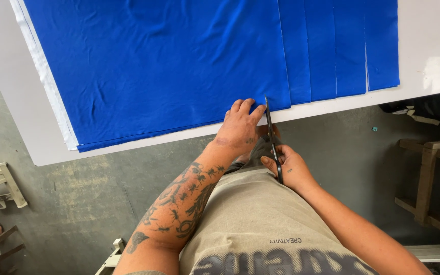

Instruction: Using large scissors to cut a piece of blue fabric into multiple long, uniform strips on a cutting table.

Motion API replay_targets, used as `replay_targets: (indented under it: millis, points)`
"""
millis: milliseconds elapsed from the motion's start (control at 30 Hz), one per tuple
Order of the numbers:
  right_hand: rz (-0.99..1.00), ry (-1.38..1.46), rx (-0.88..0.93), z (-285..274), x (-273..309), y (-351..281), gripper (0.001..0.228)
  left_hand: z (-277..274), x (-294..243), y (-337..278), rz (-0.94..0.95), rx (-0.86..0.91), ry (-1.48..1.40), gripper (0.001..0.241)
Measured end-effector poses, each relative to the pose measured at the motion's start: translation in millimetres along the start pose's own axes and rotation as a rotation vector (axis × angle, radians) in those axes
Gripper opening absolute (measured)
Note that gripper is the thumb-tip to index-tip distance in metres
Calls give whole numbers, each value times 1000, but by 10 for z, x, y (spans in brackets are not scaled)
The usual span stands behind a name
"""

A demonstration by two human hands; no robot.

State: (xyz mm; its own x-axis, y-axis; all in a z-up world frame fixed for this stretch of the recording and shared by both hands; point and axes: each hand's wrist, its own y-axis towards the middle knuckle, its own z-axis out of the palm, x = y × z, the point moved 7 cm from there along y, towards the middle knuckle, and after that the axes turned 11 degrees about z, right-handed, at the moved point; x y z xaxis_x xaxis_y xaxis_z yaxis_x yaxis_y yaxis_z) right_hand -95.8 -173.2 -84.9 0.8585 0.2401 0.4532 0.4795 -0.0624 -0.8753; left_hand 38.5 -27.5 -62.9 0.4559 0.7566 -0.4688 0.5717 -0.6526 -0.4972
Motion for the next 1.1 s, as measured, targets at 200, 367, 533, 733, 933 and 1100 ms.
replay_targets:
  millis: [200,367,533,733,933,1100]
  points:
    - [-24,-40,10,-1,291,100,75,-152,-54,-76,23,-49,-87,74]
    - [-37,-13,15,-9,231,231,72,-136,-28,-66,44,-55,-98,72]
    - [-61,94,9,43,234,201,55,4,28,-55,67,-63,-66,67]
    - [-39,13,25,-53,523,90,64,-33,-21,-152,88,-113,-66,59]
    - [-72,-18,-7,-54,800,181,70,332,124,-145,171,-284,10,46]
    - [-78,7,-15,-39,637,329,60,203,15,-222,184,-294,82,40]
